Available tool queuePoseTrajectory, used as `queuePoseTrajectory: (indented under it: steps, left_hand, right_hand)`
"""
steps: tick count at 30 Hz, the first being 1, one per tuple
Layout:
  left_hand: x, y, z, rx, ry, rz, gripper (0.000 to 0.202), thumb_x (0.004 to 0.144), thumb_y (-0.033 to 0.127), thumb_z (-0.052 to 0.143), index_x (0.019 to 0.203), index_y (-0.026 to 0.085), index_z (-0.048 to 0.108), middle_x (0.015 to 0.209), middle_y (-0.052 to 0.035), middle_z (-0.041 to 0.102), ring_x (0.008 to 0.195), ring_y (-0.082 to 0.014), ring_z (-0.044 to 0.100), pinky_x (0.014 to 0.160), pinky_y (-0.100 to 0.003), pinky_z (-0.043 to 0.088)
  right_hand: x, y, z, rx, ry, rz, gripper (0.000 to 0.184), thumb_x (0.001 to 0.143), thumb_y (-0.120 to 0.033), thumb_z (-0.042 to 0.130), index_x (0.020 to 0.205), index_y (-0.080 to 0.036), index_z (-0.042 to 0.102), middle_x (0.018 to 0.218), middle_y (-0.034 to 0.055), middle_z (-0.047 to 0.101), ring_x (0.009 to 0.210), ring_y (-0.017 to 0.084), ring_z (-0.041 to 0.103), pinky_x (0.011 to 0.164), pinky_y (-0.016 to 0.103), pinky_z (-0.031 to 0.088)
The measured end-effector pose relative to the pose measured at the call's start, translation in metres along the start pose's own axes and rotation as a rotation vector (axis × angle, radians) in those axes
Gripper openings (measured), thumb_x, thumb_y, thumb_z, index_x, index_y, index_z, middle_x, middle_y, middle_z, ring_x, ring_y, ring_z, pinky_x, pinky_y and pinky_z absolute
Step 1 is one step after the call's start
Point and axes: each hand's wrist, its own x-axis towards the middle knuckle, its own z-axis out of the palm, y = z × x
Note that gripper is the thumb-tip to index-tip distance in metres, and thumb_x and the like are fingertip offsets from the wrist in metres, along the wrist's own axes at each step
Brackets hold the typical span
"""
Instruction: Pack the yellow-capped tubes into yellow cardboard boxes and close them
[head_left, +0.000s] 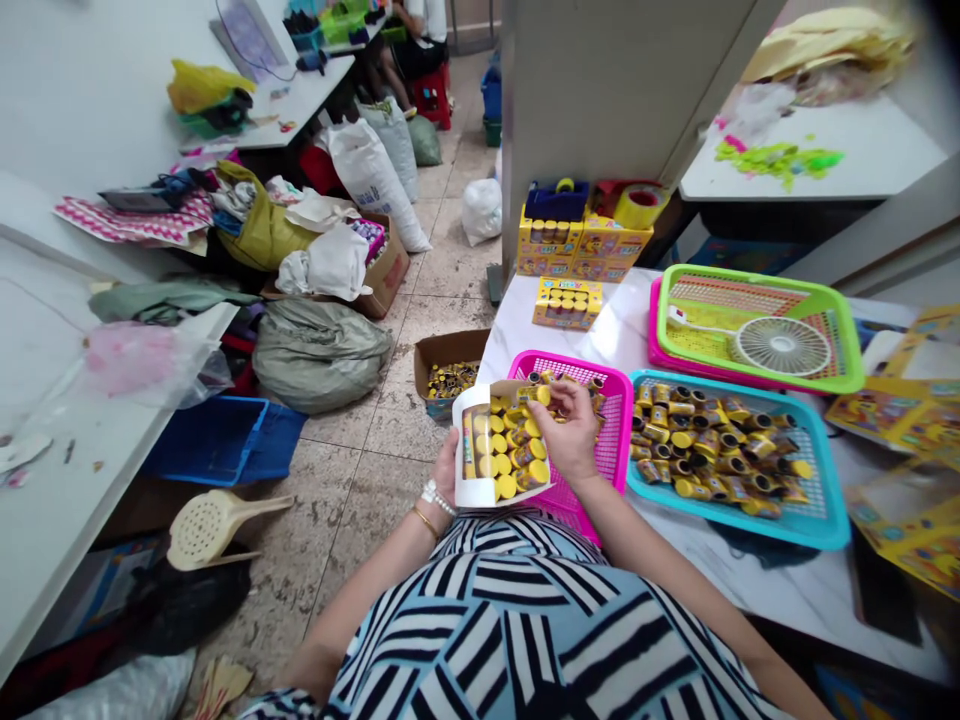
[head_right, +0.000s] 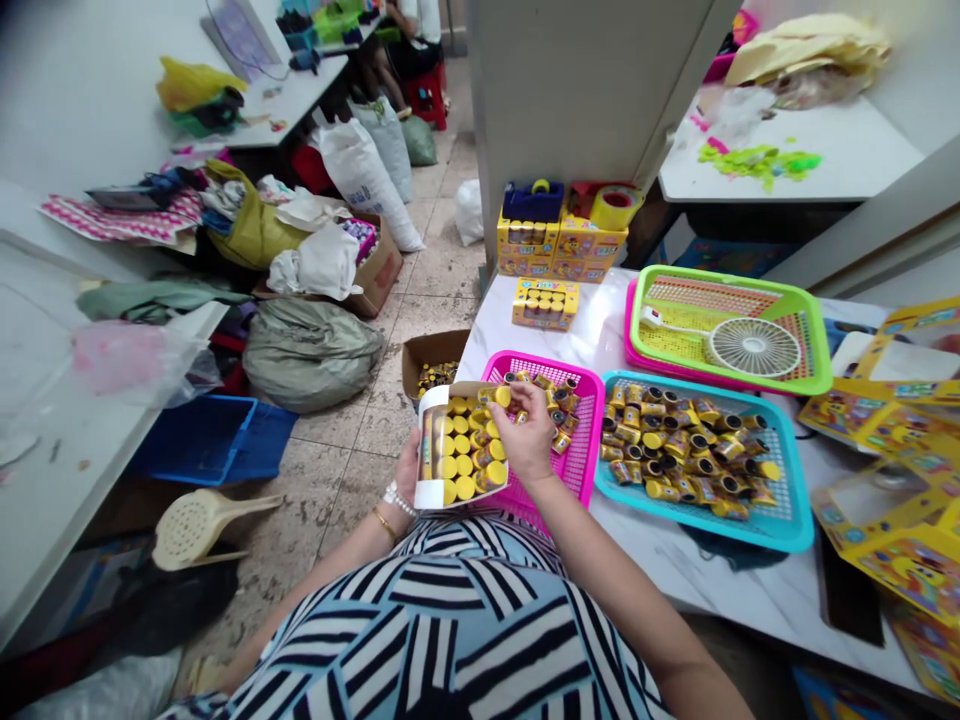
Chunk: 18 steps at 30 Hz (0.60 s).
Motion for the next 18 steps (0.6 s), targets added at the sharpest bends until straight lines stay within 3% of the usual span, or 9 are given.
queuePoseTrajectory:
  steps: [3, 10, 18]
  left_hand:
    - [0.003, 0.004, 0.002, 0.025, 0.038, 0.011, 0.082, 0.082, 0.075, 0.036, 0.136, 0.014, 0.045, 0.132, -0.0169, 0.059, 0.129, -0.0354, 0.048, 0.108, -0.053, 0.034]
    - [0.004, -0.011, -0.021, -0.002, 0.017, 0.024, 0.072, 0.081, 0.066, 0.052, 0.133, 0.018, 0.049, 0.126, -0.0145, 0.063, 0.12, -0.0346, 0.057, 0.106, -0.057, 0.036]
    - [-0.003, -0.018, -0.032, -0.055, -0.013, -0.019, 0.072, 0.08, 0.058, 0.061, 0.136, 0.016, 0.046, 0.126, -0.0173, 0.063, 0.118, -0.0345, 0.059, 0.107, -0.057, 0.037]
  right_hand:
    - [0.005, -0.007, -0.005, -0.135, -0.063, -0.083, 0.029, 0.081, -0.035, 0.065, 0.107, -0.023, 0.058, 0.1, 0.0044, 0.066, 0.085, 0.018, 0.062, 0.082, 0.033, 0.05]
    - [0.001, -0.009, -0.019, -0.489, -0.212, -0.281, 0.018, 0.081, -0.029, 0.059, 0.097, -0.022, 0.06, 0.091, 0.0062, 0.065, 0.087, 0.023, 0.058, 0.084, 0.036, 0.046]
    - [-0.011, 0.004, -0.011, -0.555, -0.181, -0.196, 0.017, 0.081, -0.03, 0.059, 0.096, -0.021, 0.057, 0.094, 0.0077, 0.066, 0.091, 0.025, 0.059, 0.084, 0.036, 0.046]
